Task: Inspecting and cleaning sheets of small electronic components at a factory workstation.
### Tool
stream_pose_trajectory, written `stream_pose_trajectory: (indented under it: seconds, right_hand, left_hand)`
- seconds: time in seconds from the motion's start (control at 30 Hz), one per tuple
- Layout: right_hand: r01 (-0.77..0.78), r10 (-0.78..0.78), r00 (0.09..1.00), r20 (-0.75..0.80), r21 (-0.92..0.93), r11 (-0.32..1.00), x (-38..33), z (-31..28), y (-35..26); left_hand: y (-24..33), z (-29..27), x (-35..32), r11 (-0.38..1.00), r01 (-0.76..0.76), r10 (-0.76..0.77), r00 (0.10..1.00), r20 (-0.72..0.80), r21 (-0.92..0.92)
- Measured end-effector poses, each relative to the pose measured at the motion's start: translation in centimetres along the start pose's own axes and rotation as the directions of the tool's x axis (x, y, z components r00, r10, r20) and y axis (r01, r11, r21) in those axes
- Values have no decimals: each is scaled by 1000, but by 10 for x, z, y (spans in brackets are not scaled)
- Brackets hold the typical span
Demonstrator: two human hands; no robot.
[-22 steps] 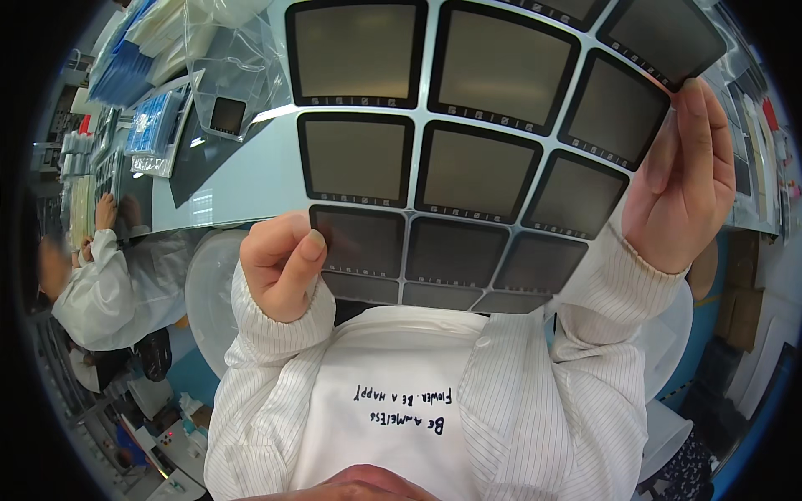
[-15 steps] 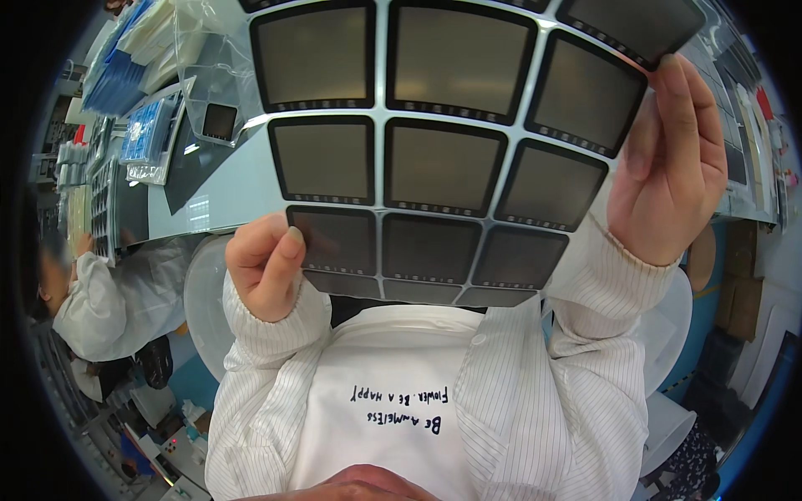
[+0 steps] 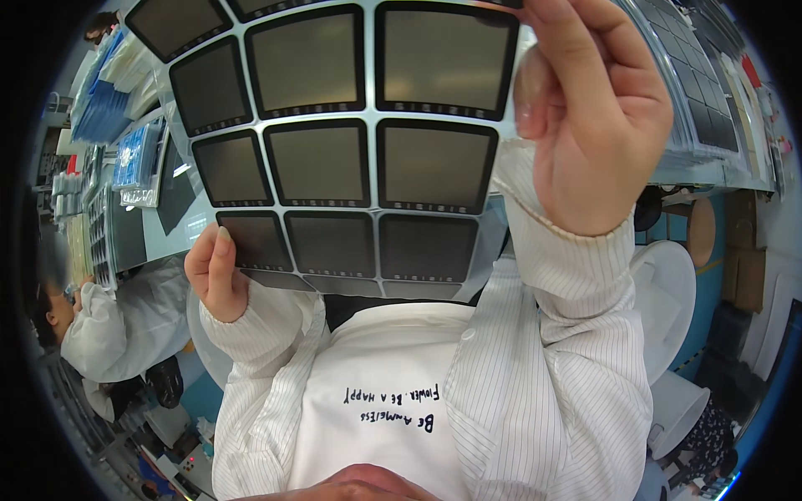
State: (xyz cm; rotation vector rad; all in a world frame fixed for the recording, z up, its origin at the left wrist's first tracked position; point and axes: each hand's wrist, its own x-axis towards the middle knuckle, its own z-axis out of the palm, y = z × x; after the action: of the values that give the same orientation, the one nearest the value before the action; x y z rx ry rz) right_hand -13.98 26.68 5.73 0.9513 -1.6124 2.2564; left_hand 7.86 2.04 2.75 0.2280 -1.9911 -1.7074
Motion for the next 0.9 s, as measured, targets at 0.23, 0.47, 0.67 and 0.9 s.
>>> stream_pose_trajectory:
  seconds: [0.23,0.47,0.67,0.9]
  right_hand:
    - [-257,271,935,-230,90,962,3,54,-25]
    - [-193,225,934,-279,141,971,18,58,-19]
    - [-24,35,973,-228,50,998,44,44,-23]
    - [12,-1,985,-175,60,998,45,40,-24]
  left_hand:
    - [-3,-7,-2,999,38,-36,995,-89,21]
    - [-17,-7,-3,989,-148,145,983,-116,-21]
    - [-10,-9,-4,984,-93,96,995,12,-155]
    - [-8,-4,-5,994,-78,76,996,-36,-74]
